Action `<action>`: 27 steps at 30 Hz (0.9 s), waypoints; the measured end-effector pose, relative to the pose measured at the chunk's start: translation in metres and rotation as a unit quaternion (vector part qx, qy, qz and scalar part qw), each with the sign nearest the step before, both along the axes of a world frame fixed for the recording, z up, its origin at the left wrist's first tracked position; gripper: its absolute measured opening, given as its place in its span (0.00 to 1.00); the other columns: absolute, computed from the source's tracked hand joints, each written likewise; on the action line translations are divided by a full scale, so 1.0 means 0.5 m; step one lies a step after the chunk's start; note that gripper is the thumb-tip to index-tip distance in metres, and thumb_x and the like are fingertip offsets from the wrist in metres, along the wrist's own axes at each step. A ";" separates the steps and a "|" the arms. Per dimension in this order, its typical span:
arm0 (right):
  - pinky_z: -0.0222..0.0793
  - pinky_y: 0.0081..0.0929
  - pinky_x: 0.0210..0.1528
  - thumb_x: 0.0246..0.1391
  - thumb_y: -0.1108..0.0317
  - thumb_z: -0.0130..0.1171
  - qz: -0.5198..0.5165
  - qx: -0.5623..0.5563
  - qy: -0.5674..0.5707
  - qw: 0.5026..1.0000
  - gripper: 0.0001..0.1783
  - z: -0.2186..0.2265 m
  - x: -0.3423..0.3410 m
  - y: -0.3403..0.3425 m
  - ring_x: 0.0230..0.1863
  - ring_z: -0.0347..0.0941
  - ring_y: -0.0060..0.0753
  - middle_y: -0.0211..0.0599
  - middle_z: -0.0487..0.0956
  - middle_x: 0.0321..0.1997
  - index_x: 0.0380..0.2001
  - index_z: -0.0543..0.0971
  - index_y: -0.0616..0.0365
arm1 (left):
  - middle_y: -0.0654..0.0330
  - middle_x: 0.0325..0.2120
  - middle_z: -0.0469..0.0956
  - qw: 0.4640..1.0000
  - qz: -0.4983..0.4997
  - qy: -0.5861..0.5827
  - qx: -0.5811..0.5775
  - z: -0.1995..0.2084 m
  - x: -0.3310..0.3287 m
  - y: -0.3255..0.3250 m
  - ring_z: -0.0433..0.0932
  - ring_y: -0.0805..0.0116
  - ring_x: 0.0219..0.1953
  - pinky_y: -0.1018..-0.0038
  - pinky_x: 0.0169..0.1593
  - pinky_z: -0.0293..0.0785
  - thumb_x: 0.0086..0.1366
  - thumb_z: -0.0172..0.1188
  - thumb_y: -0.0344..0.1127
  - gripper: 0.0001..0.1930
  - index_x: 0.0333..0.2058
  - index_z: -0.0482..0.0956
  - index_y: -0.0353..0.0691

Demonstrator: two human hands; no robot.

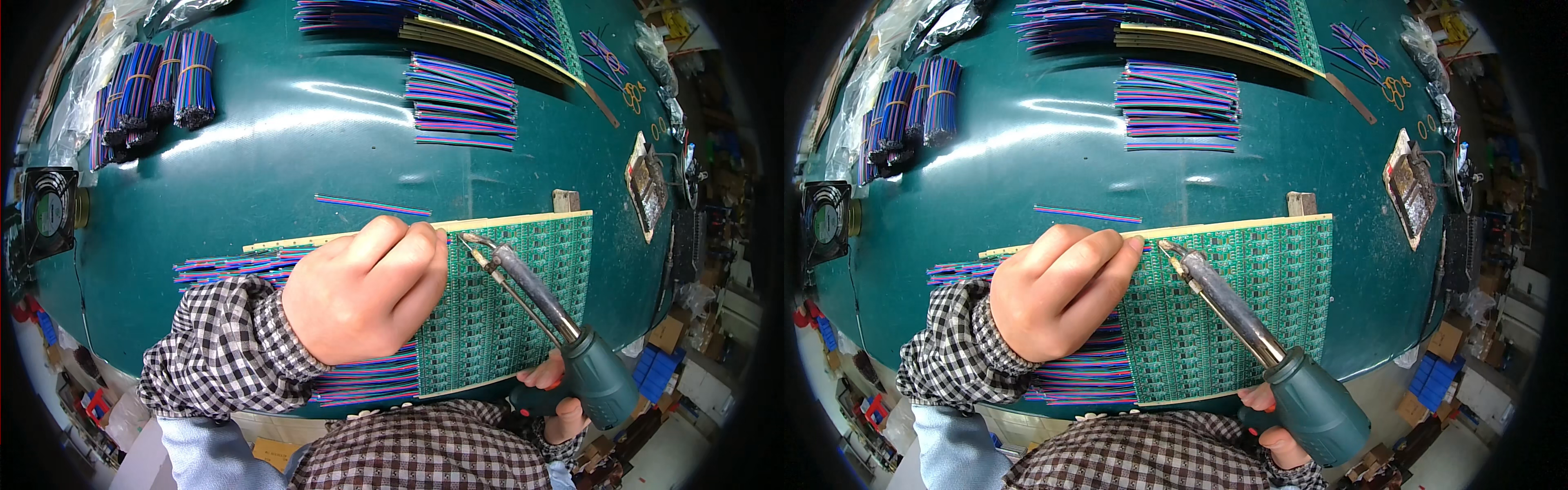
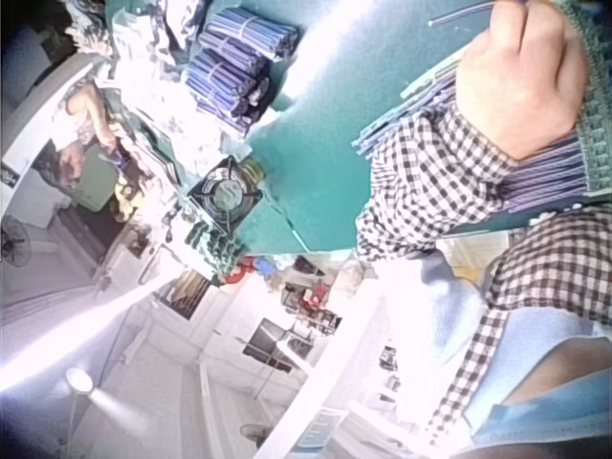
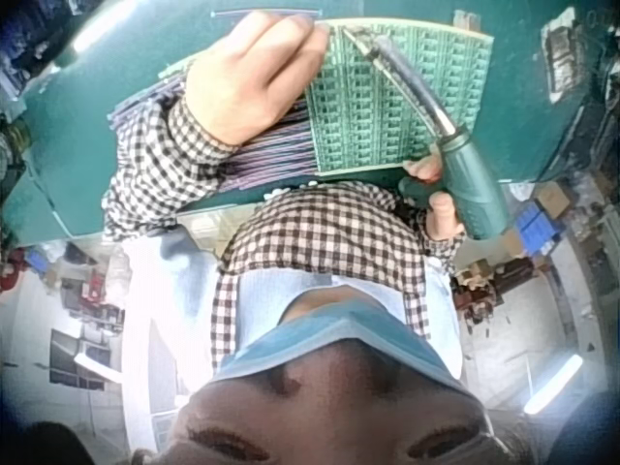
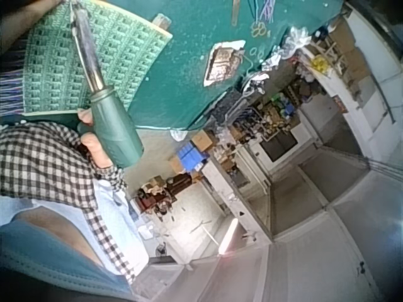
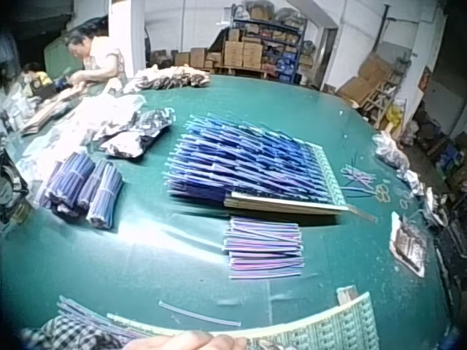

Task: The person places ribbon cables onto circuit boards by hand and solders the wire ends to the boards using a soldering tool.

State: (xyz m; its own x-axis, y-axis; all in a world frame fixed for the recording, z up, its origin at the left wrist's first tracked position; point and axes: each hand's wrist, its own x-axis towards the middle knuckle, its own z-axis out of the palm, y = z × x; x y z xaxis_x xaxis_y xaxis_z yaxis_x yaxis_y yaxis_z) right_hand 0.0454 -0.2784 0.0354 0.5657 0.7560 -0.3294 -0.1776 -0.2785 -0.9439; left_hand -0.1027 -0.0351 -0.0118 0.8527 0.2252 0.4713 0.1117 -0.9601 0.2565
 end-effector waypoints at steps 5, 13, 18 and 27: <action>0.76 0.43 0.38 0.47 0.46 0.63 -0.011 0.002 -0.015 1.000 0.44 0.001 -0.001 0.000 0.30 0.74 0.39 0.39 0.73 0.31 0.52 0.61 0.76 | 0.56 0.33 0.73 1.000 -0.003 0.001 -0.002 0.001 0.003 0.001 0.74 0.66 0.30 0.77 0.28 0.73 0.40 0.59 0.27 0.18 0.35 0.78 0.28; 0.76 0.43 0.38 0.44 0.44 0.65 -0.031 -0.023 -0.019 0.999 0.46 0.001 -0.009 0.008 0.29 0.74 0.38 0.38 0.73 0.28 0.50 0.62 0.77 | 0.55 0.33 0.72 1.000 -0.017 -0.012 -0.004 -0.005 0.000 0.002 0.73 0.66 0.30 0.77 0.27 0.72 0.40 0.60 0.27 0.17 0.34 0.79 0.28; 0.76 0.42 0.38 0.42 0.43 0.66 -0.033 -0.033 -0.013 0.999 0.47 0.001 -0.008 0.006 0.28 0.74 0.38 0.37 0.72 0.26 0.50 0.62 0.76 | 0.55 0.33 0.72 1.000 -0.019 -0.014 0.010 0.000 0.004 0.002 0.73 0.66 0.29 0.77 0.27 0.72 0.40 0.60 0.27 0.17 0.34 0.79 0.28; 0.77 0.42 0.37 0.41 0.42 0.67 -0.037 -0.043 -0.018 0.998 0.47 0.003 -0.008 0.010 0.27 0.73 0.38 0.38 0.72 0.25 0.48 0.64 0.75 | 0.55 0.33 0.72 1.000 -0.016 -0.016 0.011 -0.002 0.004 0.002 0.73 0.66 0.29 0.77 0.27 0.72 0.40 0.60 0.26 0.17 0.33 0.79 0.28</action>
State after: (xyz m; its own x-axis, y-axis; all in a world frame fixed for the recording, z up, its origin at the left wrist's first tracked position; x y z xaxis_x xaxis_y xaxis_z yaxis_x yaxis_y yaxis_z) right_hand 0.0413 -0.2734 0.0367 0.6315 0.6821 -0.3686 -0.1660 -0.3454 -0.9236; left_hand -0.1005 -0.0343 -0.0127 0.8432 0.1875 0.5038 0.0735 -0.9686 0.2375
